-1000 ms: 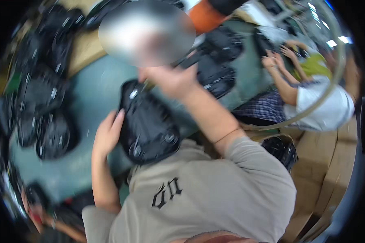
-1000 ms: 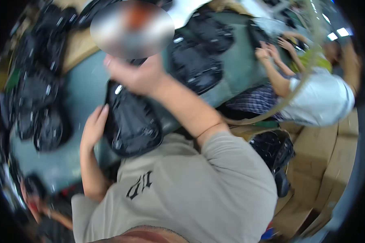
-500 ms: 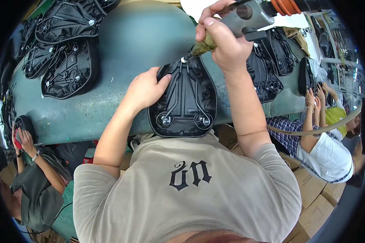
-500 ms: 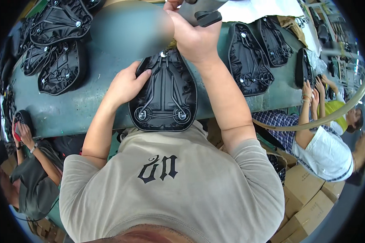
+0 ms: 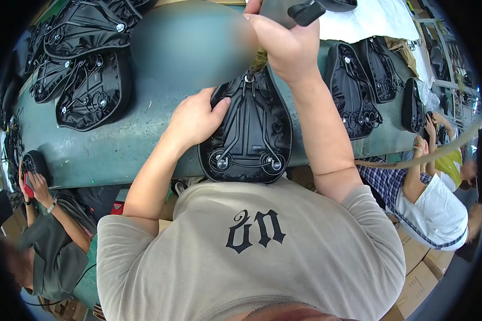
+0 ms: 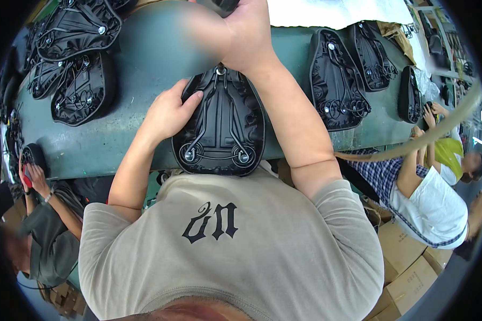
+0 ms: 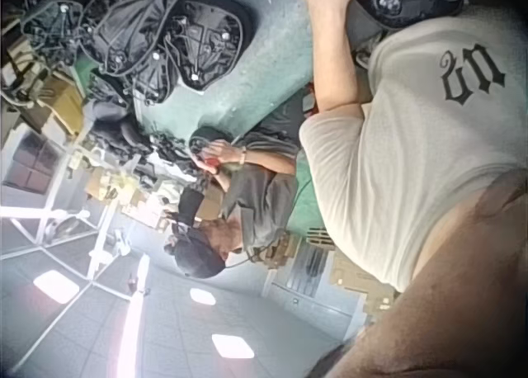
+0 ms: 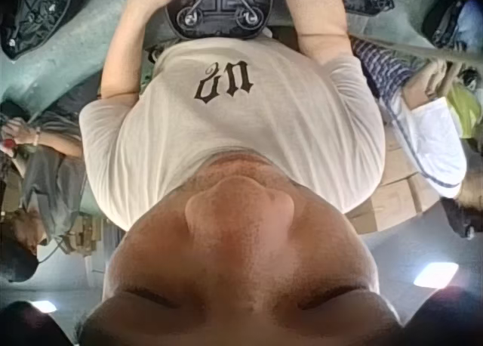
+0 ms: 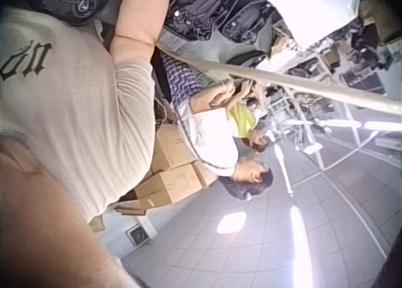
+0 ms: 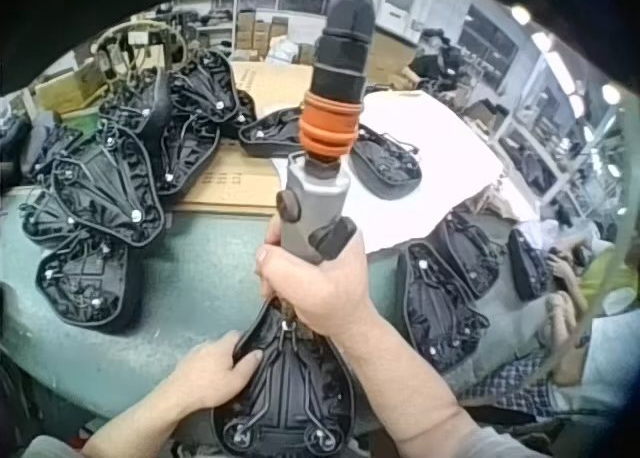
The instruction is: The person assembles bicycle saddles by fitting metal rail brackets onto the saddle bases and fastening them with screws using a pneumatic screwdriver, setting the finished saddles aside.
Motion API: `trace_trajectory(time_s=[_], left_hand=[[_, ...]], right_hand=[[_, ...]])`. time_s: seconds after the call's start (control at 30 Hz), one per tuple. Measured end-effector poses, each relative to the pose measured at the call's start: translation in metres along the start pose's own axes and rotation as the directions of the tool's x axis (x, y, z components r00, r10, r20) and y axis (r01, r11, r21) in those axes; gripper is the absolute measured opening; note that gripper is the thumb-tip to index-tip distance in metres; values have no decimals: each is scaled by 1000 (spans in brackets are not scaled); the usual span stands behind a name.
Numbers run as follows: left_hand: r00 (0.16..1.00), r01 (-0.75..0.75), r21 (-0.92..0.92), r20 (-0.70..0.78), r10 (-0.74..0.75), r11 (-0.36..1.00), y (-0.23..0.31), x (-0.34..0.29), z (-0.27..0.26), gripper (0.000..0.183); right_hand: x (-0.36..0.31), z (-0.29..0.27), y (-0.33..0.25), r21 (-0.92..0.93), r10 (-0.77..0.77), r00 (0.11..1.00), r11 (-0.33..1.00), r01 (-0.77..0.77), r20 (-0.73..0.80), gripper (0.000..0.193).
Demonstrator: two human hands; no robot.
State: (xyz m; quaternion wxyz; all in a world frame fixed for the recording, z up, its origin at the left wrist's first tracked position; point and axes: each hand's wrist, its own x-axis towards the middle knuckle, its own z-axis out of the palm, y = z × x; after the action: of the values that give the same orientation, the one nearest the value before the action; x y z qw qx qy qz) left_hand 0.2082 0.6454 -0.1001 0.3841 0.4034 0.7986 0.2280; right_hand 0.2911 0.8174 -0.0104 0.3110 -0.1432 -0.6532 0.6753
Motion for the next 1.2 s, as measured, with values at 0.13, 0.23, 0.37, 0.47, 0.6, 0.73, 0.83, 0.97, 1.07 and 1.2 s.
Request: trace_trajectory(time_s=[0.13, 0.23, 0.37, 0.47, 0.6, 0.73, 0.83, 0.97, 1.07, 1.2], left_hand=[[999, 7, -18, -36, -7, 1000, -5, -3, 3, 50], [999, -19, -33, -40, 17, 999, -6, -4, 4, 50], [993, -65, -265, 77, 88, 962, -34, -1, 1, 45], [985, -109, -400, 77, 152, 910, -43, -7, 0, 42], [992, -105, -143, 53, 114, 984, -34, -18, 1, 40], [996, -67, -126, 48, 73, 990, -35, -28, -1, 40], [953, -106, -287, -304, 15, 952, -64, -35, 9, 41], [920, 129, -300, -320, -227, 945, -59, -43, -4, 41], [538, -301, 486, -624, 567, 821, -38, -33, -20, 60], [522, -622, 528, -270, 809, 578, -17, 6, -41, 61]], right_hand=[[-1, -3, 3, 91, -34, 999, 995, 35, -12, 13], [9, -18, 29, 200, -500, 838, 863, 463, 218, 14], [-5, 5, -4, 113, -43, 999, 993, 46, -30, 8], [-7, -16, -1, 71, 0, 999, 997, -4, 53, 11], [-8, -10, -2, 118, -89, 993, 990, 79, 79, 28], [-30, -8, -11, 128, -120, 990, 983, 129, -81, 31], [-49, -46, -32, 279, -445, 890, 871, 405, 98, 39], [-76, -72, -46, 370, -434, 887, 859, 354, 159, 43], [-82, -59, -36, 331, -404, 904, 879, 343, 139, 41], [-77, -43, -24, 313, -400, 912, 881, 354, 92, 39]])
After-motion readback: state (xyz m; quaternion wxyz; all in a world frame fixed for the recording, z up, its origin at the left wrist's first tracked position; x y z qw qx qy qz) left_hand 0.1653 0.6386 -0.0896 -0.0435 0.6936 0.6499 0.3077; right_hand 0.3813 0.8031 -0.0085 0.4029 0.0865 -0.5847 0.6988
